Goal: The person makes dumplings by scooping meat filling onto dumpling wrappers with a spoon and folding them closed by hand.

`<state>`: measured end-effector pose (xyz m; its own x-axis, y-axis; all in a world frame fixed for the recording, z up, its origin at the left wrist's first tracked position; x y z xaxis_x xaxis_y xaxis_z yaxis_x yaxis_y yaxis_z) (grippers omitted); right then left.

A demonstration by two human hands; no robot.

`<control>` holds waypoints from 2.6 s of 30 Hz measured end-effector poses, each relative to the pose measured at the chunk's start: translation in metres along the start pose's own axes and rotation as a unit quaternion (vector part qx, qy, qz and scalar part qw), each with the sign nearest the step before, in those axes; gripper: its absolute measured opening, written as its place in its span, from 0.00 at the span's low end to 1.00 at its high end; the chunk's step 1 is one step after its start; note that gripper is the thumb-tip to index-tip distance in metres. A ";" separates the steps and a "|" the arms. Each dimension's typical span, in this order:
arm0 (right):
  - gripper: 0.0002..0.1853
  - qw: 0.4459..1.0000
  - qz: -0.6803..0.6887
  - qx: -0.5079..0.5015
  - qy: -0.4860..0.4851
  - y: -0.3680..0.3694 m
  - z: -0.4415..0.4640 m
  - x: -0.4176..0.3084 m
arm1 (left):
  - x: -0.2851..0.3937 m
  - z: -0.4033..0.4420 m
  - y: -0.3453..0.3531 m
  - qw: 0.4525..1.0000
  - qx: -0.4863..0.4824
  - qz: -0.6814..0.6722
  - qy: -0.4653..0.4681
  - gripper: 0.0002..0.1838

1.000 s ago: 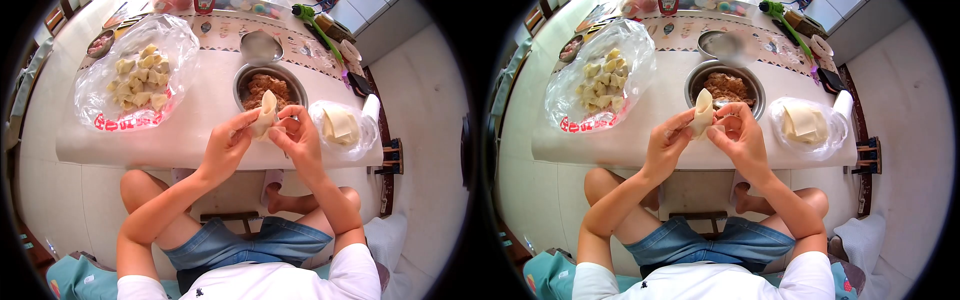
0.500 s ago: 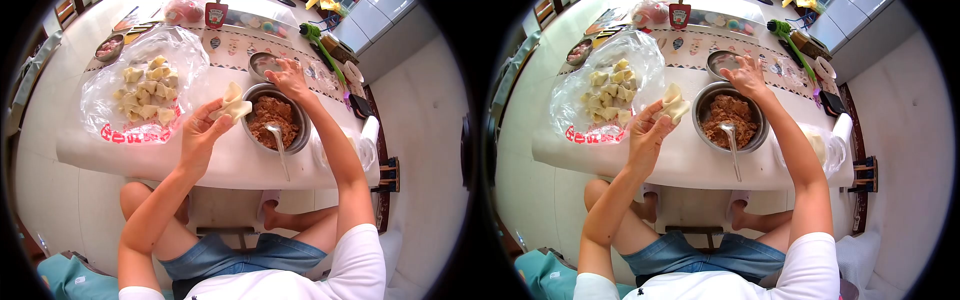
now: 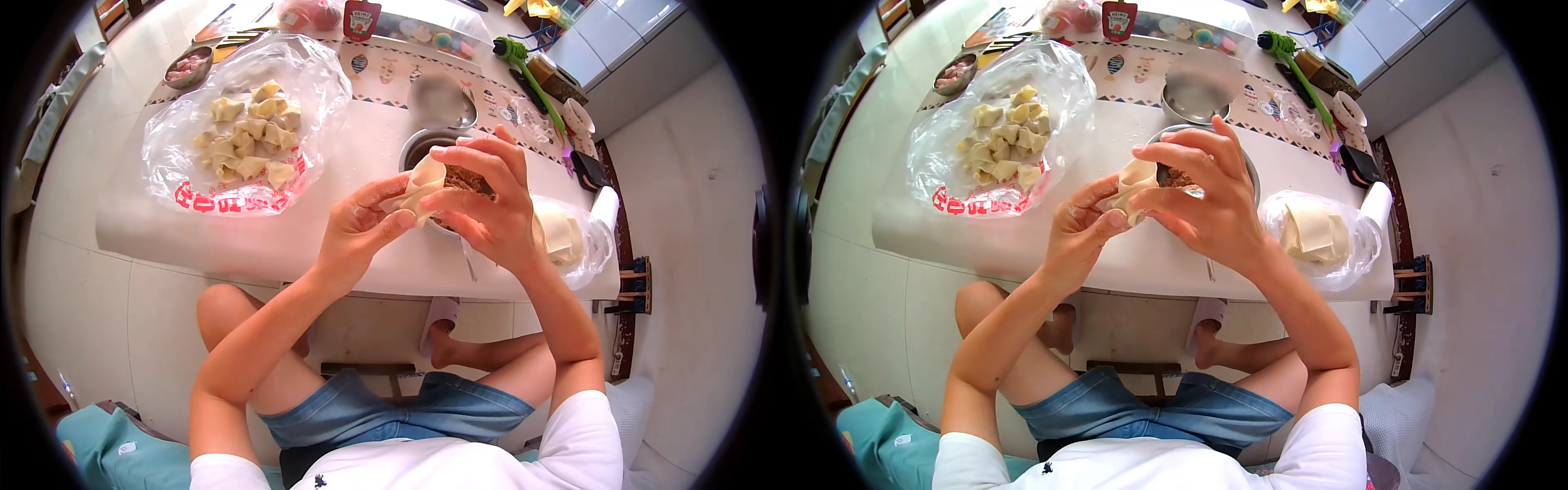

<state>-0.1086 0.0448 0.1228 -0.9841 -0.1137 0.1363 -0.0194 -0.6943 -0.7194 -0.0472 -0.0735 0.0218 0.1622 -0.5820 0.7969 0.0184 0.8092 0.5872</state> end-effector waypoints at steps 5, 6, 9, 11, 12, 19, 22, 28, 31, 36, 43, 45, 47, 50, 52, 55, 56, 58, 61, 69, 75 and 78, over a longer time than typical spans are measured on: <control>0.13 0.988 0.104 0.039 0.105 -0.002 -0.002 -0.002 | 0.013 -0.005 0.009 0.982 -0.004 0.151 0.109 0.21; 0.13 0.987 0.103 0.041 0.120 -0.003 -0.001 -0.002 | 0.016 -0.007 0.012 0.971 -0.005 0.193 0.141 0.21; 0.14 0.984 0.064 0.046 0.157 -0.007 0.003 -0.001 | 0.022 -0.007 0.016 0.956 -0.026 0.248 0.153 0.20; 0.15 0.992 0.031 0.029 0.122 -0.007 0.007 -0.004 | 0.016 -0.007 0.013 0.969 -0.021 0.208 0.129 0.18; 0.15 0.997 0.015 0.012 0.075 -0.007 0.008 -0.006 | 0.015 -0.007 0.013 0.975 -0.018 0.188 0.118 0.17; 0.12 0.997 -0.011 -0.046 -0.066 -0.004 -0.005 -0.019 | -0.008 0.000 0.011 0.978 -0.119 0.109 -0.129 0.21; 0.12 0.995 0.016 -0.057 -0.078 -0.002 -0.013 -0.020 | -0.016 -0.008 0.016 0.959 -0.186 0.063 -0.206 0.20; 0.24 0.961 0.079 0.053 0.260 -0.059 -0.045 0.031 | 0.022 0.010 -0.005 0.986 -0.059 -0.152 -0.013 0.28; 0.11 0.910 -0.084 -0.047 0.403 -0.096 -0.127 0.071 | 0.032 0.019 -0.022 0.979 0.005 -0.205 -0.012 0.28; 0.08 0.864 0.016 -0.184 0.469 -0.089 -0.196 0.072 | 0.014 0.011 0.003 0.990 -0.018 -0.095 -0.099 0.27; 0.07 0.862 0.045 -0.202 0.462 -0.085 -0.218 0.080 | 0.004 0.012 0.013 0.990 -0.025 -0.069 -0.120 0.26; 0.07 0.854 0.086 -0.175 0.483 -0.087 -0.224 0.084 | 0.002 0.012 0.013 0.990 -0.027 -0.066 -0.126 0.26; 0.08 0.805 0.147 -0.128 0.560 -0.092 -0.244 0.096 | 0.001 0.011 0.013 0.988 -0.032 -0.066 -0.134 0.26; 0.09 0.775 0.185 -0.073 0.600 -0.090 -0.257 0.103 | -0.006 0.010 0.013 0.984 -0.039 -0.065 -0.161 0.25; 0.09 0.813 0.127 -0.108 0.558 -0.089 -0.254 0.105 | -0.011 0.009 0.014 0.982 -0.044 -0.063 -0.172 0.24; 0.09 0.821 0.039 -0.026 0.569 -0.097 -0.255 0.117 | -0.018 0.008 0.016 0.979 -0.062 -0.055 -0.187 0.24; 0.10 0.799 0.064 0.068 0.594 -0.103 -0.266 0.133 | -0.021 0.008 0.017 0.977 -0.068 -0.052 -0.193 0.24; 0.12 0.728 0.111 0.253 0.627 -0.118 -0.298 0.175 | -0.028 0.006 0.023 0.972 -0.091 -0.041 -0.214 0.24; 0.12 0.783 0.008 0.305 0.541 -0.137 -0.235 0.175 | -0.039 0.001 0.034 0.956 -0.161 -0.041 -0.243 0.25; 0.07 0.994 0.076 -0.080 0.006 -0.017 -0.057 -0.043 | -0.054 -0.017 0.061 0.902 -0.125 -0.239 -0.337 0.39; 0.21 0.978 0.029 -0.137 0.151 -0.029 -0.104 0.003 | -0.047 -0.012 0.017 0.928 0.024 -0.271 -0.254 0.28; 0.23 0.981 -0.008 -0.183 0.064 -0.008 -0.103 0.000 | -0.028 -0.002 -0.005 0.961 0.085 -0.184 -0.190 0.26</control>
<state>-0.1263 0.1235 0.0589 -0.9968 0.0015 0.0794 -0.0736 -0.3910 -0.9174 -0.0499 -0.0611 -0.0041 -0.1977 -0.8391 0.5067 -0.1607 0.5377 0.8277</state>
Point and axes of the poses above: each hand's wrist, its own z-axis towards the middle knuckle, its own y-axis out of the palm, x = y × z, the point moved 5 cm from there along z, towards the middle knuckle, and after that the axes turned 12 degrees about -y, right-handed, at the moved point
